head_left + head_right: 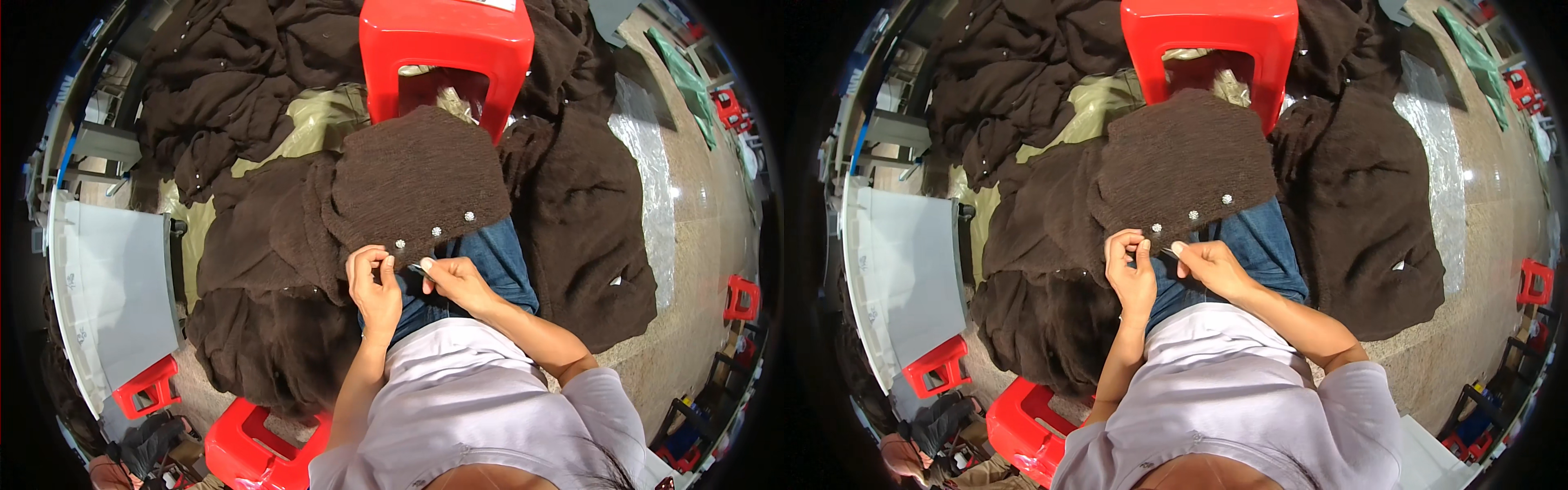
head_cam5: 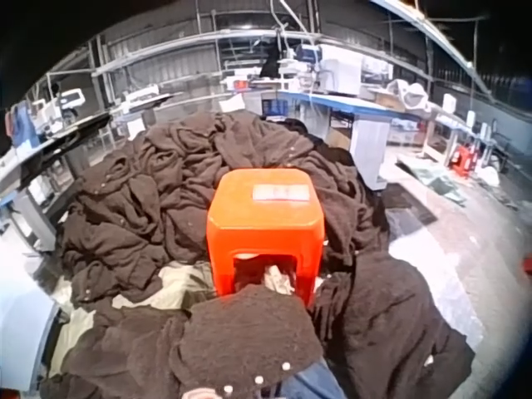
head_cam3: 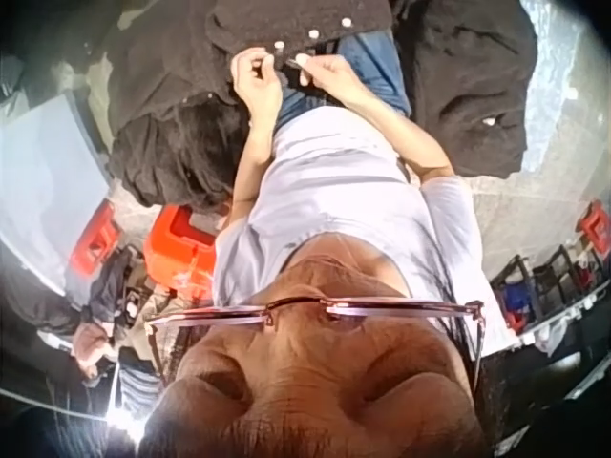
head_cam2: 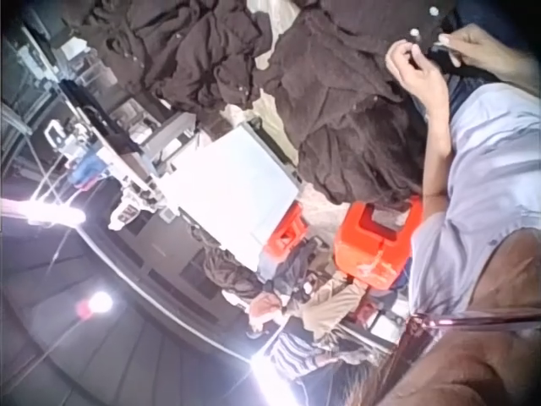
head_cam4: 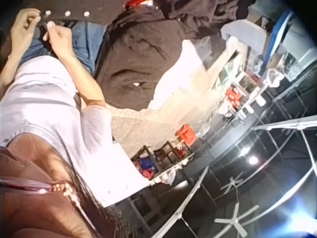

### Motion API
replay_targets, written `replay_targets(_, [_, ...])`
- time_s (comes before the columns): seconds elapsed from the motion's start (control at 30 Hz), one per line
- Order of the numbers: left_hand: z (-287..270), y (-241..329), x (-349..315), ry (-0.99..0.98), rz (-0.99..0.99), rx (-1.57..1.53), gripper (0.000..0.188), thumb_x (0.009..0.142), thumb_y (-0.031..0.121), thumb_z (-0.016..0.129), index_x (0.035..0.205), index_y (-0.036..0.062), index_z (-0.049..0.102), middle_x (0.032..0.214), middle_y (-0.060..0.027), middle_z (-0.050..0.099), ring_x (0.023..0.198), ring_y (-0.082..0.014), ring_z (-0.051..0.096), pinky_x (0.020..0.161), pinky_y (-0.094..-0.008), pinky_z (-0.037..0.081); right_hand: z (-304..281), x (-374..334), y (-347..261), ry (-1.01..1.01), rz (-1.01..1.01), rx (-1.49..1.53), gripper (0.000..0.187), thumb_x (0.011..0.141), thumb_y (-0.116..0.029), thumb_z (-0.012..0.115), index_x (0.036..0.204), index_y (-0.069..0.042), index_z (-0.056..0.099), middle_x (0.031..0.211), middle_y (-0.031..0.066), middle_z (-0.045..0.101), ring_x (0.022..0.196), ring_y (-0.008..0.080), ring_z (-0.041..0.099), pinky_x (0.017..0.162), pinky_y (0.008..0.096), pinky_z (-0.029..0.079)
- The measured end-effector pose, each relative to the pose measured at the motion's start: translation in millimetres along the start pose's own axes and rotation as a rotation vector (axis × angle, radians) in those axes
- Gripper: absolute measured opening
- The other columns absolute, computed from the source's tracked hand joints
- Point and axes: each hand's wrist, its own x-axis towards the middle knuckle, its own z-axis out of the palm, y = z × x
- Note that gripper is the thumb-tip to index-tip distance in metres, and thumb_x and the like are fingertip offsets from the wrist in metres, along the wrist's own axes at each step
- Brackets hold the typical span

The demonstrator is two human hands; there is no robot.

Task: The recorder picks up brown fabric pieces from a large pile and inspects the white buttons or rivets attached to them, sorting them on their lap.

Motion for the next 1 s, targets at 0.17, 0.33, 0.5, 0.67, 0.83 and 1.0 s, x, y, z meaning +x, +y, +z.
replay_targets(0.17, [7.2, 15.6, 6.6, 0.012, 0.319, 0.095, 0.011, 0.083, -0.004, 0.068, 0.091, 0.0010, 0.063, 0.092, -0.0110, 0.063, 0.085, -0.0224, 0.060, 0.075, -0.0336, 0.050, -19.0, -15.5, 8.9, 0.304, 0.041, 0.210, 0.038, 0.098, -0.041, 0.059, 0.091, -0.004, 0.064, 0.054, -0.0095, 0.038, 0.041, 0.0013, 0.026, 0.039, 0.0216, 0.016])
replay_targets(0.33, [24.0, 11.7, 7.0, -0.093, 0.268, 0.000, 0.010, 0.085, -0.004, 0.067, 0.095, -0.0004, 0.065, 0.094, -0.0123, 0.064, 0.080, -0.0227, 0.063, 0.067, -0.0295, 0.051, -9.4, -2.2, -5.1, 0.480, 0.105, 0.286, 0.031, 0.097, -0.036, 0.063, 0.079, -0.011, 0.058, 0.052, -0.0093, 0.036, 0.039, 0.0017, 0.027, 0.036, 0.0220, 0.018])
replay_targets(0.5, [27.3, 5.1, 2.0, -0.121, 0.255, 0.004, 0.010, 0.087, -0.003, 0.066, 0.097, -0.0005, 0.065, 0.096, -0.0125, 0.065, 0.080, -0.0224, 0.064, 0.068, -0.0298, 0.052, -20.0, 16.0, 2.4, 0.227, 0.154, 0.708, 0.048, 0.098, -0.033, 0.061, 0.060, -0.018, 0.037, 0.046, -0.0066, 0.030, 0.037, 0.0062, 0.025, 0.035, 0.0236, 0.019])
replay_targets(0.67, [27.4, 6.4, 3.7, -0.132, 0.225, -0.017, 0.010, 0.087, -0.001, 0.067, 0.098, 0.0010, 0.066, 0.097, -0.0115, 0.065, 0.081, -0.0216, 0.064, 0.069, -0.0297, 0.053, -22.5, 16.3, -0.2, 0.123, 0.175, 0.848, 0.047, 0.101, -0.032, 0.056, 0.060, -0.017, 0.037, 0.046, -0.0058, 0.030, 0.038, 0.0073, 0.025, 0.037, 0.0242, 0.021])
replay_targets(0.83, [28.1, 8.9, 2.8, -0.153, 0.219, -0.037, 0.015, 0.086, 0.002, 0.070, 0.101, 0.0020, 0.068, 0.098, -0.0103, 0.065, 0.082, -0.0204, 0.063, 0.069, -0.0289, 0.052, -25.3, 15.8, 2.2, 0.088, 0.168, 0.856, 0.047, 0.102, -0.034, 0.051, 0.060, -0.017, 0.037, 0.046, -0.0050, 0.031, 0.038, 0.0081, 0.026, 0.038, 0.0242, 0.023])
replay_targets(1.0, [31.2, 15.3, 5.4, -0.173, 0.228, -0.037, 0.025, 0.082, 0.007, 0.076, 0.106, 0.0038, 0.069, 0.098, -0.0090, 0.064, 0.081, -0.0185, 0.060, 0.072, -0.0287, 0.050, -30.2, 15.7, 10.3, 0.002, 0.137, 0.933, 0.050, 0.102, -0.034, 0.050, 0.058, -0.015, 0.038, 0.046, -0.0035, 0.032, 0.039, 0.0080, 0.027, 0.039, 0.0241, 0.023])
